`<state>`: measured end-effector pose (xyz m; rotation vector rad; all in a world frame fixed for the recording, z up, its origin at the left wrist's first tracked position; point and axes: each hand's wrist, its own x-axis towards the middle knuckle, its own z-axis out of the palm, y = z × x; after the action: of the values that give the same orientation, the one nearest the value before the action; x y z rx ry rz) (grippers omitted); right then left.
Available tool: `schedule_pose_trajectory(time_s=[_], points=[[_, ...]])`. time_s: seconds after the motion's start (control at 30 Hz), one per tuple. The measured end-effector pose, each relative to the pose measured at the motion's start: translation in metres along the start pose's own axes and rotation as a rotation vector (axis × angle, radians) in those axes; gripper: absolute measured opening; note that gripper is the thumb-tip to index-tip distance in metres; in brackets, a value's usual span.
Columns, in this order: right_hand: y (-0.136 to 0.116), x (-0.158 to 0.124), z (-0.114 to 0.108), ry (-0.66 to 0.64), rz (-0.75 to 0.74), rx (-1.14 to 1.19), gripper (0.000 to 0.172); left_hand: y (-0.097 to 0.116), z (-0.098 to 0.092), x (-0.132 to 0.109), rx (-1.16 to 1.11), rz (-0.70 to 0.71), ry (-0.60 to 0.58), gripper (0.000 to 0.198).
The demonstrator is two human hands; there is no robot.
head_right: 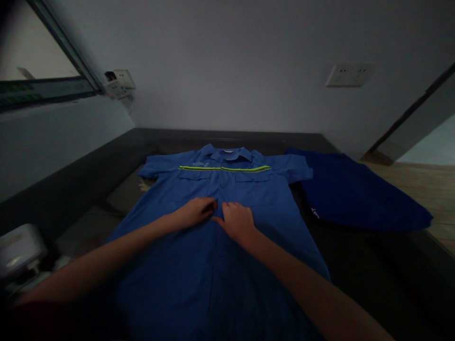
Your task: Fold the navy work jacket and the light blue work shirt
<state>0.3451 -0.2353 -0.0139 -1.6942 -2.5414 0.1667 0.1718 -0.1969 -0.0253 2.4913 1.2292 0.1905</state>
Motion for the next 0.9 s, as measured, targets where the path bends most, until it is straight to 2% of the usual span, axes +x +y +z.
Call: schedule_pose_trajectory(time_s=[0.1,0.2,0.33,0.5,0.7,0.8,0.9], points=[[-0.003,0.0,0.007,-0.008,0.017,-0.047,0.039,0.003,0.003,0.003,0.037,-0.059,0.011,0.013],[-0.002,0.001,0.01,-0.02,0.003,-0.034,0.03,0.005,0.006,0.002,0.048,-0.094,0.025,0.012],[0.003,0.002,0.011,-0.053,0.023,0.05,0.018,0.006,0.01,-0.003,0.032,-0.084,0.042,0.013],[0.013,0.003,0.003,0.003,0.107,0.225,0.012,0.007,0.012,-0.007,0.012,-0.089,0.033,0.015],[0.029,0.015,-0.001,0.039,0.092,0.578,0.017,0.01,0.015,-0.007,0.007,-0.098,0.035,0.01],[0.03,0.019,0.008,0.038,0.09,0.639,0.022,0.012,0.017,-0.007,0.027,-0.098,0.062,0.014],[0.025,0.016,0.019,0.054,0.101,0.647,0.019,0.014,0.019,-0.008,0.02,-0.111,0.069,0.011]])
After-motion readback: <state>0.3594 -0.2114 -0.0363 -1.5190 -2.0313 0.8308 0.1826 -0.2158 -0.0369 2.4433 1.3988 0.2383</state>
